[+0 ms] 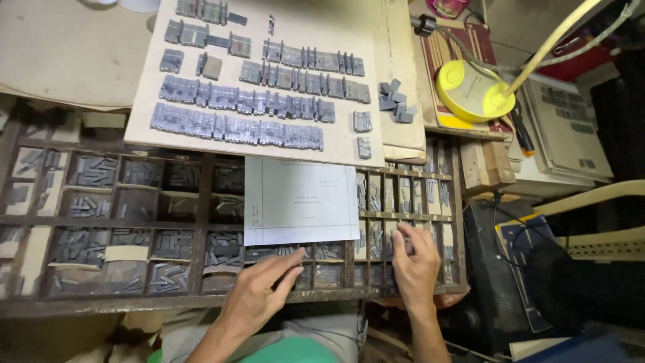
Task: Manually picking metal type characters from a case and arranging them on a layout board for printing.
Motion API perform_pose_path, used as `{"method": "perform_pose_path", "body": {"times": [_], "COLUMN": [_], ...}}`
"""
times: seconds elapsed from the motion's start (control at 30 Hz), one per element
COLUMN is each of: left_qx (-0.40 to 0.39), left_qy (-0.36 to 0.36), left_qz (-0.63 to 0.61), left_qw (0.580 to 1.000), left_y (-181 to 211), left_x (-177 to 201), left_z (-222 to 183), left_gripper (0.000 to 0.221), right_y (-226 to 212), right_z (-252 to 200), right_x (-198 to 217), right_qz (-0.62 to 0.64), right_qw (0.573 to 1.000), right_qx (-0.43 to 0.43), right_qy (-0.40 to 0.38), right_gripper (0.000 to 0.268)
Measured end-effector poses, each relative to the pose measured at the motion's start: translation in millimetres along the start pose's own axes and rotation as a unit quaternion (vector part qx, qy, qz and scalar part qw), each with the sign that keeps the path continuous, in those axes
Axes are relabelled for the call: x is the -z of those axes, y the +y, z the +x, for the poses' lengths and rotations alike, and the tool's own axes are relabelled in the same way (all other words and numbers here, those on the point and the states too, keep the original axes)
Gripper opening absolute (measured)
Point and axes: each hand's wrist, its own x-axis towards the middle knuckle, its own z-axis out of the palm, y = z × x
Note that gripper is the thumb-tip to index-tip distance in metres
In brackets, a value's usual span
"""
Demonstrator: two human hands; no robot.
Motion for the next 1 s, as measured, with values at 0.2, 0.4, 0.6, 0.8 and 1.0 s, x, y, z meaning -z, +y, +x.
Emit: {"method": "perform_pose_path", "body": {"times": [0.2, 0.4, 0.6, 0.8, 1.0], "left_qx": [0.129, 0.115, 0.086, 0.046, 0.025], "left_qy": [-0.028, 0.026, 0.011, 0.020, 0.035], "left_qz": [-0.024, -0.013, -0.034, -0.012, -0.052], "left_qw": [0.991, 0.993, 0.996, 0.999, 0.998], "left_y": [-5, 11, 7, 3, 2], "left_x": [-3, 8, 5, 2, 6], "left_z": [-1, 10, 5, 1, 0], "left_gripper": [0.046, 0.038, 0.037, 0.037, 0.041], "right_y": [-18, -43, -42, -58, -78], "right_z": [44, 77, 81, 78, 37], "right_x": [-41, -42, -41, -33, -3], "right_qz": [-0.055, -0.105, -0.051, 0.013, 0.135], "right_qw": [0.984, 0.968, 0.976, 0.978, 0.962], "right_qx": [0.149, 0.140, 0.123, 0.028, -0.182], "right_qy": [-0.082, -0.181, -0.174, -0.208, -0.154], "right_gripper": [0.032, 0.050, 0.050, 0.021, 0.022]}}
